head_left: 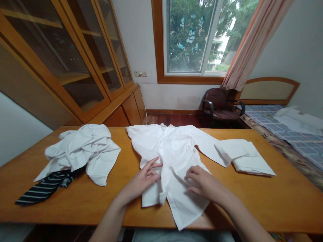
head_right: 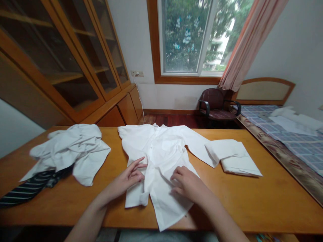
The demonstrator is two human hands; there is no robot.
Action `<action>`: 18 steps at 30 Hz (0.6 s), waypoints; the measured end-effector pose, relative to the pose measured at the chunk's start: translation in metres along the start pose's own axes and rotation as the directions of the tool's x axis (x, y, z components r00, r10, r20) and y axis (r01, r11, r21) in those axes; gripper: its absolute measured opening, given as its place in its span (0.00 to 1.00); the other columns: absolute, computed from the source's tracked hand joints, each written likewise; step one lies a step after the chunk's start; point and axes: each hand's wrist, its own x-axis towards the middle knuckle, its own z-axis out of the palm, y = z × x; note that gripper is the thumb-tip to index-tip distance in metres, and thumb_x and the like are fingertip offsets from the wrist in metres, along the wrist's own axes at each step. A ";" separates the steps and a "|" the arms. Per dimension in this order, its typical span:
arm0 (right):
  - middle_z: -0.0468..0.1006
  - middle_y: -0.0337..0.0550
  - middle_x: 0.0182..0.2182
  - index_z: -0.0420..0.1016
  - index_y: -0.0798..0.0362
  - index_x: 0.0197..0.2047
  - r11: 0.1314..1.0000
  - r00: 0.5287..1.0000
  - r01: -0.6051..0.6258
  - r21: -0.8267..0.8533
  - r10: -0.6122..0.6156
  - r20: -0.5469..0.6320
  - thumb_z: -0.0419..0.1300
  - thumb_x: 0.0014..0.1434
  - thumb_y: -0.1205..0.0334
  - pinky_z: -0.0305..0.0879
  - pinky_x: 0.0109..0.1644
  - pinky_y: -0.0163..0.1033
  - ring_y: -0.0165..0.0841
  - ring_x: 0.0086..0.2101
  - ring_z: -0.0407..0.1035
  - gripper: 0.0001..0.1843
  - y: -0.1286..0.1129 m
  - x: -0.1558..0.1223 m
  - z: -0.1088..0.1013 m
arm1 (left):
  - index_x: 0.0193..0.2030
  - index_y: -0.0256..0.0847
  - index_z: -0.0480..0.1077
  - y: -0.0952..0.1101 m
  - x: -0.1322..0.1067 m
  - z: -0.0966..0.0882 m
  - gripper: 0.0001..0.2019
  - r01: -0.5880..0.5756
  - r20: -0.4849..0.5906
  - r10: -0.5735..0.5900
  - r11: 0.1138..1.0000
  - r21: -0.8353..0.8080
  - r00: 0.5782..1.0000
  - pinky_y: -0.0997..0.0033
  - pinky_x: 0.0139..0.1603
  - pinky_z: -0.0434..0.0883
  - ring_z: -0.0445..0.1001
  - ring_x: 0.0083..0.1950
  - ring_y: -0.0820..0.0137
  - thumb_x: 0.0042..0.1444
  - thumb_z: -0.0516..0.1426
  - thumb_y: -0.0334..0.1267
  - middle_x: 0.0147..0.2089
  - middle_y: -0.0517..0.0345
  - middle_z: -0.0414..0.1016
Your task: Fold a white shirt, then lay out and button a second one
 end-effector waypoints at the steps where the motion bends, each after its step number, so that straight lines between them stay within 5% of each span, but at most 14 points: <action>1: 0.74 0.46 0.49 0.76 0.47 0.49 1.000 0.999 0.031 -0.002 -0.031 0.042 0.69 0.55 0.57 0.68 0.51 0.43 0.42 0.48 0.69 0.18 -0.003 0.003 0.005 | 0.70 0.47 0.59 -0.003 0.001 0.001 0.34 -0.006 0.024 0.006 1.000 0.005 1.000 0.60 0.54 0.74 0.77 0.47 0.66 0.58 0.59 0.49 0.62 0.44 0.70; 4: 0.72 0.48 0.55 0.76 0.49 0.48 0.995 0.995 0.047 -0.083 -0.039 0.087 0.74 0.48 0.53 0.67 0.54 0.47 0.46 0.51 0.66 0.25 -0.002 0.013 0.023 | 0.61 0.47 0.70 -0.010 -0.001 0.000 0.23 -0.032 0.009 0.031 0.988 0.149 0.999 0.59 0.56 0.73 0.76 0.51 0.62 0.60 0.57 0.47 0.58 0.47 0.75; 7: 0.74 0.48 0.52 0.77 0.51 0.41 0.990 0.994 0.025 -0.140 -0.010 0.106 0.72 0.51 0.55 0.67 0.51 0.45 0.45 0.49 0.67 0.16 0.003 0.021 0.034 | 0.46 0.46 0.77 -0.021 -0.005 -0.011 0.13 -0.078 -0.121 0.127 0.936 0.343 0.985 0.61 0.52 0.74 0.77 0.48 0.61 0.61 0.55 0.46 0.47 0.51 0.79; 10: 0.77 0.47 0.43 0.76 0.52 0.36 0.991 0.992 0.000 -0.133 0.017 0.128 0.64 0.57 0.66 0.66 0.46 0.39 0.40 0.44 0.70 0.03 0.003 0.025 0.036 | 0.39 0.43 0.76 -0.036 -0.009 -0.027 0.13 -0.029 -0.359 0.216 0.887 0.461 0.908 0.62 0.46 0.75 0.76 0.42 0.61 0.58 0.55 0.48 0.41 0.51 0.77; 13: 0.78 0.45 0.36 0.74 0.52 0.31 0.999 0.990 -0.047 -0.009 0.047 0.132 0.58 0.57 0.72 0.64 0.42 0.36 0.36 0.38 0.71 0.07 -0.003 0.026 0.030 | 0.39 0.42 0.74 -0.051 -0.016 -0.037 0.17 0.092 -0.493 0.177 0.876 0.473 0.852 0.60 0.41 0.75 0.75 0.37 0.61 0.52 0.58 0.53 0.38 0.52 0.75; 18: 0.77 0.40 0.33 0.72 0.51 0.33 0.873 0.998 -0.066 0.484 0.058 0.031 0.57 0.63 0.62 0.62 0.39 0.35 0.33 0.34 0.68 0.06 -0.009 0.026 0.005 | 0.38 0.40 0.70 -0.067 -0.025 -0.024 0.19 0.146 -0.347 -0.026 0.935 0.323 0.937 0.60 0.40 0.75 0.75 0.35 0.63 0.50 0.61 0.55 0.33 0.55 0.74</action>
